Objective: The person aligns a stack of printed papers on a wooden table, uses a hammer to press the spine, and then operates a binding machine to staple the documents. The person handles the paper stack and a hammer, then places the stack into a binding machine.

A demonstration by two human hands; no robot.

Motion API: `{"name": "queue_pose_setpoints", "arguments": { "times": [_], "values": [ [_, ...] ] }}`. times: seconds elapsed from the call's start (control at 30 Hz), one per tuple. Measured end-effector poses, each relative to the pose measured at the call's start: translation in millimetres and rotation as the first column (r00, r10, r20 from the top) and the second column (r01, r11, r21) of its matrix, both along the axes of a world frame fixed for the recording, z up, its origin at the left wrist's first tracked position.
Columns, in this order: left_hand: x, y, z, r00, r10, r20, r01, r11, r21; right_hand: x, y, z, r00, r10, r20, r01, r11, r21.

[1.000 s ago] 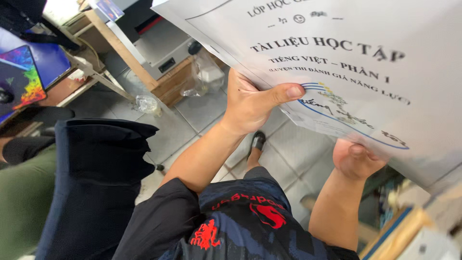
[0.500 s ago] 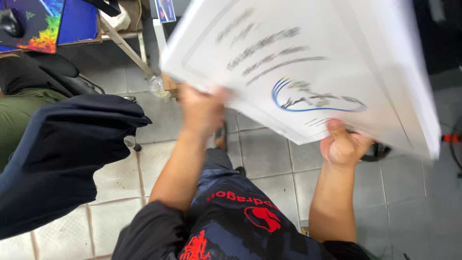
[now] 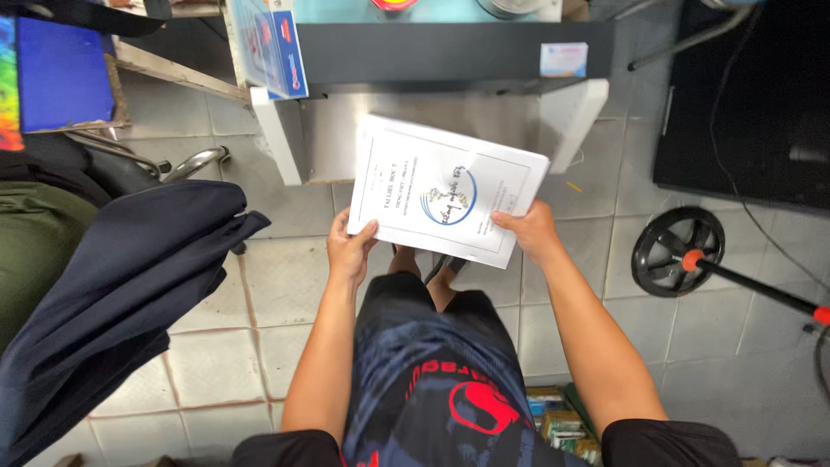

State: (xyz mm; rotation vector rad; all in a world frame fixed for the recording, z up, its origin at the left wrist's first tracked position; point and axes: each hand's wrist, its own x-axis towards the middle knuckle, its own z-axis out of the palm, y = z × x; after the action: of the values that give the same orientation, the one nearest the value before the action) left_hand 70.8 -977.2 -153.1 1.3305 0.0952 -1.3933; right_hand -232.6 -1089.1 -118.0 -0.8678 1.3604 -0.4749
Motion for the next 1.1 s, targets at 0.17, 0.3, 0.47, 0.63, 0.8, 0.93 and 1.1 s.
{"name": "queue_pose_setpoints", "arguments": {
  "times": [0.17, 0.3, 0.47, 0.63, 0.8, 0.93, 1.1],
  "values": [
    [-3.2, 23.4, -60.0, 0.988, 0.083, 0.127, -0.093, 0.993, 0.079, 11.6, -20.5, -60.3, 0.981, 0.172, -0.095, -0.165, 0.983, 0.079],
    [-1.6, 13.6, -101.1, 0.943, 0.14, 0.303, -0.148, 0.989, 0.003, 24.0, -56.7, -97.5, 0.971, 0.226, -0.074, -0.219, 0.972, 0.091],
    [-1.0, 7.7, -127.8, 0.873, 0.095, 0.479, -0.079, 0.995, -0.055, 40.0, -66.1, -109.4, 0.97, 0.051, -0.236, -0.102, 0.972, -0.21],
    [2.6, 13.4, -115.3, 0.731, -0.102, 0.675, 0.18, 0.982, -0.047, 36.8, -62.4, -110.4, 0.917, -0.045, -0.396, -0.152, 0.878, -0.453],
    [7.6, 12.1, -101.4, 0.098, -0.35, 0.932, 0.207, 0.923, 0.325, 26.4, -61.1, -127.5, 0.933, -0.018, -0.359, -0.242, 0.707, -0.664],
    [21.3, 5.2, -101.6, -0.192, -0.113, 0.975, 0.354, 0.918, 0.176, 26.1, -63.2, -138.9, 0.983, -0.017, -0.182, -0.116, 0.713, -0.691],
    [41.6, 0.5, -108.8, -0.453, -0.104, 0.886, 0.344, 0.896, 0.281, 16.9, -68.8, -150.7, 0.954, 0.058, -0.295, -0.275, 0.565, -0.778]
  ]
}}
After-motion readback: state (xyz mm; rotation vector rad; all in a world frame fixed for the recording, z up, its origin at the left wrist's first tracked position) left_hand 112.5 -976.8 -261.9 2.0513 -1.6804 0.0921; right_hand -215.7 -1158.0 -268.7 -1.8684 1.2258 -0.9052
